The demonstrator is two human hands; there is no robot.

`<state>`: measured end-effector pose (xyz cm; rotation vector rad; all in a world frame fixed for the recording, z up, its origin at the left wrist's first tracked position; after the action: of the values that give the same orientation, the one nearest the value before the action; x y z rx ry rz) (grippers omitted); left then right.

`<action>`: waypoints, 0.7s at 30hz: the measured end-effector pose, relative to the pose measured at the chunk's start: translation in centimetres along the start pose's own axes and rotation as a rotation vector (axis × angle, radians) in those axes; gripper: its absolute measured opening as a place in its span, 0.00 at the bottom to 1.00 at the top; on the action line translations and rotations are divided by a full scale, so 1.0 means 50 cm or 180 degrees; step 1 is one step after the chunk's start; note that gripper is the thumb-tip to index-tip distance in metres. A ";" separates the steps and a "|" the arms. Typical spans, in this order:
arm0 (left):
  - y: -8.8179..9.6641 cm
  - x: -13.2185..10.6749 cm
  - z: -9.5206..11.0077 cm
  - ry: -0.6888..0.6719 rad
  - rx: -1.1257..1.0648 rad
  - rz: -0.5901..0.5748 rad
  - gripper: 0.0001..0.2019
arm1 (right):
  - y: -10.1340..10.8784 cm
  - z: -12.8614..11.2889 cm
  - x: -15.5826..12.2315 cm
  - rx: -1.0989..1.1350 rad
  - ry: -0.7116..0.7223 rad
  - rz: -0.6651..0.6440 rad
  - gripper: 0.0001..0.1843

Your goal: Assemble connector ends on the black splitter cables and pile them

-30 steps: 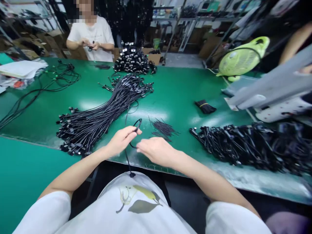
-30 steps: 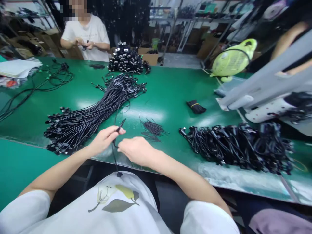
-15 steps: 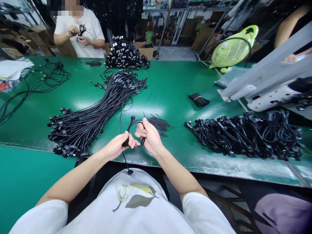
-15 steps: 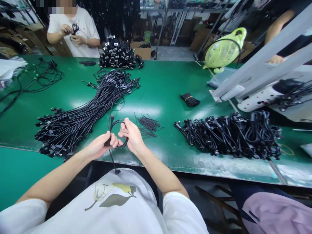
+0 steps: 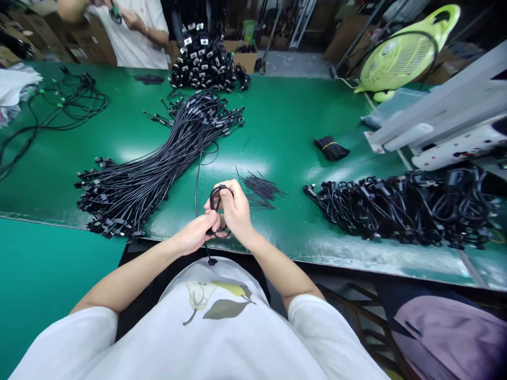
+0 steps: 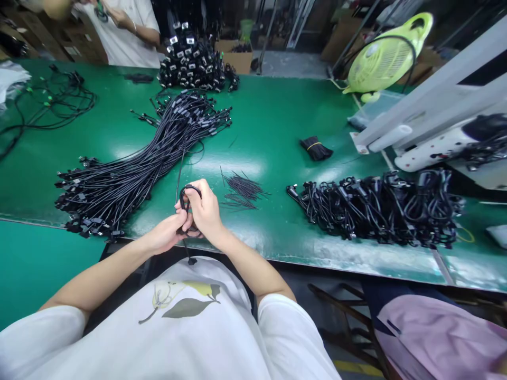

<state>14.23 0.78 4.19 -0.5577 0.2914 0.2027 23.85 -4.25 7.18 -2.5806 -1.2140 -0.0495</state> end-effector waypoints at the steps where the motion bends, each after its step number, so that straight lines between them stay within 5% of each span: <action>1: 0.000 0.002 0.002 -0.0078 0.0052 0.0035 0.27 | 0.003 0.000 0.003 0.0079 -0.0080 -0.0061 0.21; 6: -0.013 0.015 -0.003 -0.0202 0.0168 0.0087 0.25 | -0.002 -0.010 0.007 0.0481 -0.0768 -0.0369 0.23; 12: -0.015 0.022 0.004 -0.0040 0.0296 -0.0101 0.25 | -0.002 -0.017 0.015 0.0109 0.0108 -0.0109 0.18; 16: 0.006 0.027 0.007 0.0454 0.0398 -0.0389 0.22 | 0.009 0.006 0.017 -0.0234 0.0184 -0.0138 0.20; 21: 0.011 0.027 0.011 0.0504 0.0579 -0.0770 0.22 | 0.020 -0.009 0.012 0.0125 -0.0110 -0.0314 0.21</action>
<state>15.46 1.70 3.92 -0.4244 0.3887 -0.1020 25.06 -4.52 7.45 -2.4965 -1.3405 -0.0016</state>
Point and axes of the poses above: each hand's wrist, its own x-axis towards the middle knuckle, its own y-axis out of the back of the hand, z = x × y, the point moved 4 cm from there along x, towards the middle knuckle, and after that the axes turned 1 degree about -z, right-handed, at the moved point
